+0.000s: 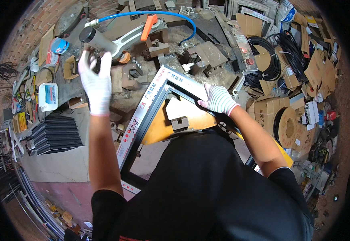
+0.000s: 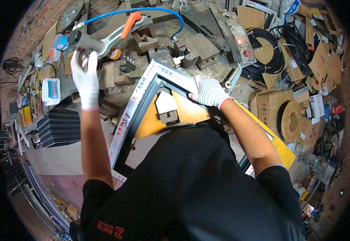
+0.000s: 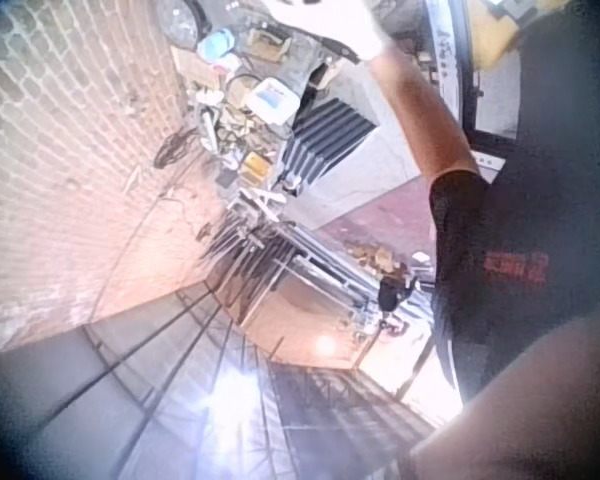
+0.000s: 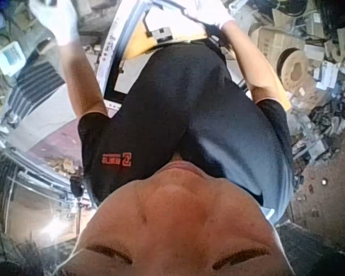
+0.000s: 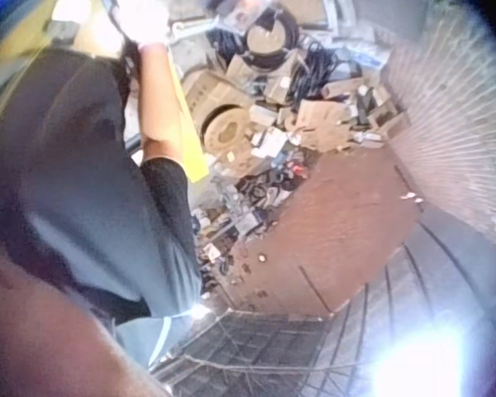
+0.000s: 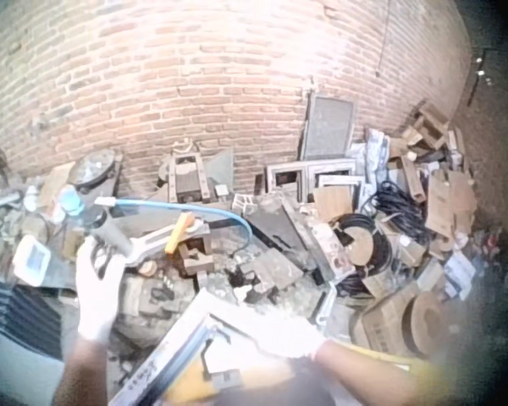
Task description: The person assembles a rectangular window frame by hand, fitting four aluminum extrusions together on a workbench. The person then carries the assembled frame to a corner cutting machine and positions it on the machine bed.
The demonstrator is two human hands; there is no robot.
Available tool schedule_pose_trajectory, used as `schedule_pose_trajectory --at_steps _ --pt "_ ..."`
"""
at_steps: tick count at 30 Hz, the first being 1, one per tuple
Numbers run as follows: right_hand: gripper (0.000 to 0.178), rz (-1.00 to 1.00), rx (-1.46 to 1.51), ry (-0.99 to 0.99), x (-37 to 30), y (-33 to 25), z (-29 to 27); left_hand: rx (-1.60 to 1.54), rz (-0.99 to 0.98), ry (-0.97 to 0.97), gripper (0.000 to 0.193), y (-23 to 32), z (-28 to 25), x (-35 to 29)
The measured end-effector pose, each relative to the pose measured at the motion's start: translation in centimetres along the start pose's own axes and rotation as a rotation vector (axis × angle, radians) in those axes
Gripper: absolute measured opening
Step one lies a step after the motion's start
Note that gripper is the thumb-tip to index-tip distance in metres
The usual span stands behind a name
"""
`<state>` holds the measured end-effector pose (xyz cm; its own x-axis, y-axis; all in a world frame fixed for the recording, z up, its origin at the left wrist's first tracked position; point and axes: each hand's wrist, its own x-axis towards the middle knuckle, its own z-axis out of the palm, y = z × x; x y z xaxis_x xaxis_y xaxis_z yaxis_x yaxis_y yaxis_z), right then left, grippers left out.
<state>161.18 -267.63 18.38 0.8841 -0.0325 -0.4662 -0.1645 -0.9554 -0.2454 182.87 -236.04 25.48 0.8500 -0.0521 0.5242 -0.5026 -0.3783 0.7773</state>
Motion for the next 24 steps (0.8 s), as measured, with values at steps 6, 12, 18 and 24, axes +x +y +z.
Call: schedule_pose_trajectory --at_steps 6,12,18,24 --pt "0.062 -0.019 0.057 0.062 -0.3 0.2 0.0 -0.073 -0.222 -0.404 0.044 2.4 -2.1 1.3" --pt "0.070 -0.060 0.060 0.086 -0.3 0.4 0.3 -0.134 -0.063 -0.655 0.043 6.9 1.5 -3.1" --pt "0.071 -0.017 0.041 0.070 -0.3 0.3 0.4 -0.370 -0.219 -0.530 0.041 8.5 5.7 -4.7" --pt "0.062 0.032 0.090 0.026 -0.6 -0.2 -0.1 -0.043 0.154 -0.349 0.039 6.6 4.4 -5.8"
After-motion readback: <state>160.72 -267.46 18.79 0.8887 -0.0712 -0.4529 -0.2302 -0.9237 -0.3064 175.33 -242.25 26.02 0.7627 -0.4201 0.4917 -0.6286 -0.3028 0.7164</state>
